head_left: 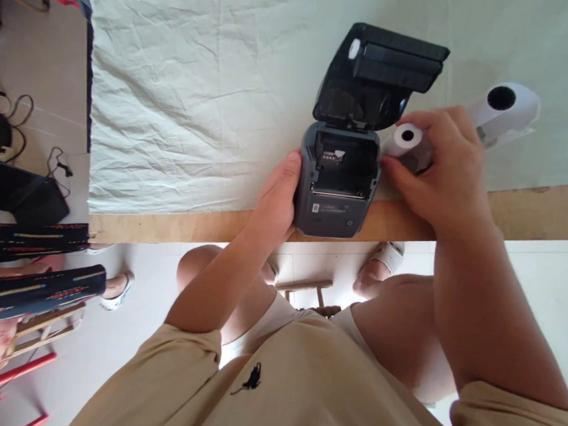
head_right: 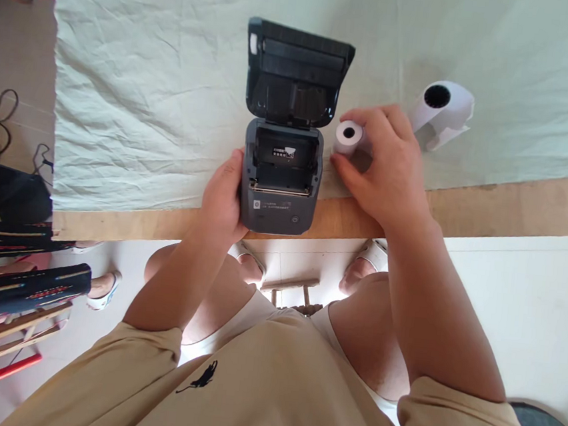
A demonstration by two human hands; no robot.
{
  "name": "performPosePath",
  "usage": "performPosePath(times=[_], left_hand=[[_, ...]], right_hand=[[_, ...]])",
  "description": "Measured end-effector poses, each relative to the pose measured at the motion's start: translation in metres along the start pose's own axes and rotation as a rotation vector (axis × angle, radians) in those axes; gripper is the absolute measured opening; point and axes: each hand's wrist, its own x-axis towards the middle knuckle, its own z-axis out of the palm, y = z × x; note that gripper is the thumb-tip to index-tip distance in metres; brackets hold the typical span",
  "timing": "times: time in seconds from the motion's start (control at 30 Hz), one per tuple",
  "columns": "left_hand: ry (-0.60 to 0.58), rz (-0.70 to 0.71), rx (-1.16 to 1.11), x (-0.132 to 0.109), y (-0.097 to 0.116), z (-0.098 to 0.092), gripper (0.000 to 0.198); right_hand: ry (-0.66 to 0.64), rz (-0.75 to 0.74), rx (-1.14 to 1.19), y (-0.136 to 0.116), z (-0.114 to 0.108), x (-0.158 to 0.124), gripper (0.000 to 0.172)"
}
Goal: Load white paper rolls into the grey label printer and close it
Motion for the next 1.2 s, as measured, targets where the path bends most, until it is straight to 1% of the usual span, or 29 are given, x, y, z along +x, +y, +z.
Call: performPosePath(times=[0.07,0.17,0.23,0.3,0.33,0.37,0.4,0.47,0.5,0.53,0.57,0.63,0.73,0.83,0.93,1.07,1.2], left_hand=[[0.011,0.001,0.002,0.000,0.000,0.000,0.041],[0.004,-0.015,-0.024,0.000,0.001,0.000,0.039],[-0.003,-0.027,-0.039,-0.001,0.002,0.001,0.035],[-0.010,-0.026,-0.042,-0.002,0.003,0.002,0.031],[-0.008,-0.019,-0.039,-0.003,0.004,0.003,0.030],[-0.003,-0.010,-0.033,-0.003,0.004,0.003,0.031],[0.007,0.000,-0.026,-0.003,0.004,0.004,0.033],[0.025,0.021,-0.006,-0.002,0.004,0.005,0.036],[0.026,0.021,0.004,-0.002,0.004,0.005,0.036],[0.025,0.018,0.008,-0.002,0.004,0.005,0.036],[0.023,0.013,0.010,-0.001,0.004,0.004,0.036],[0.013,-0.005,0.016,-0.001,0.005,0.003,0.038],[-0.013,-0.012,0.034,-0.003,0.007,0.003,0.039],[-0.044,-0.001,0.053,-0.004,0.007,0.004,0.041],[-0.063,0.007,0.065,-0.004,0.006,0.002,0.041],[-0.039,0.000,0.051,-0.001,0.005,-0.002,0.036],[-0.045,-0.016,0.032,-0.003,0.005,-0.001,0.035]], right_hand=[[0.045,-0.010,0.025,0.001,-0.001,0.002,0.040],[0.162,-0.058,0.108,-0.008,-0.015,0.009,0.052],[0.235,-0.140,0.219,-0.022,-0.025,0.013,0.059],[0.236,-0.215,0.313,-0.040,-0.028,0.016,0.064],[0.223,-0.229,0.333,-0.049,-0.027,0.016,0.065],[0.212,-0.232,0.323,-0.058,-0.024,0.016,0.063],[0.197,-0.227,0.285,-0.064,-0.020,0.015,0.057],[0.155,-0.209,0.167,-0.072,-0.011,0.014,0.037],[0.125,-0.202,0.112,-0.073,-0.007,0.013,0.029],[0.088,-0.194,0.072,-0.072,-0.004,0.013,0.024],[0.059,-0.186,0.054,-0.071,-0.003,0.013,0.022],[0.037,-0.179,0.056,-0.067,-0.003,0.013,0.023],[0.080,-0.205,0.059,-0.067,-0.008,0.015,0.028],[0.134,-0.209,0.018,-0.073,-0.011,0.017,0.026],[0.133,-0.241,0.044,-0.074,-0.007,0.020,0.027],[0.138,-0.272,0.094,-0.069,0.003,0.020,0.026],[0.152,-0.266,0.076,-0.068,0.003,0.018,0.031]])
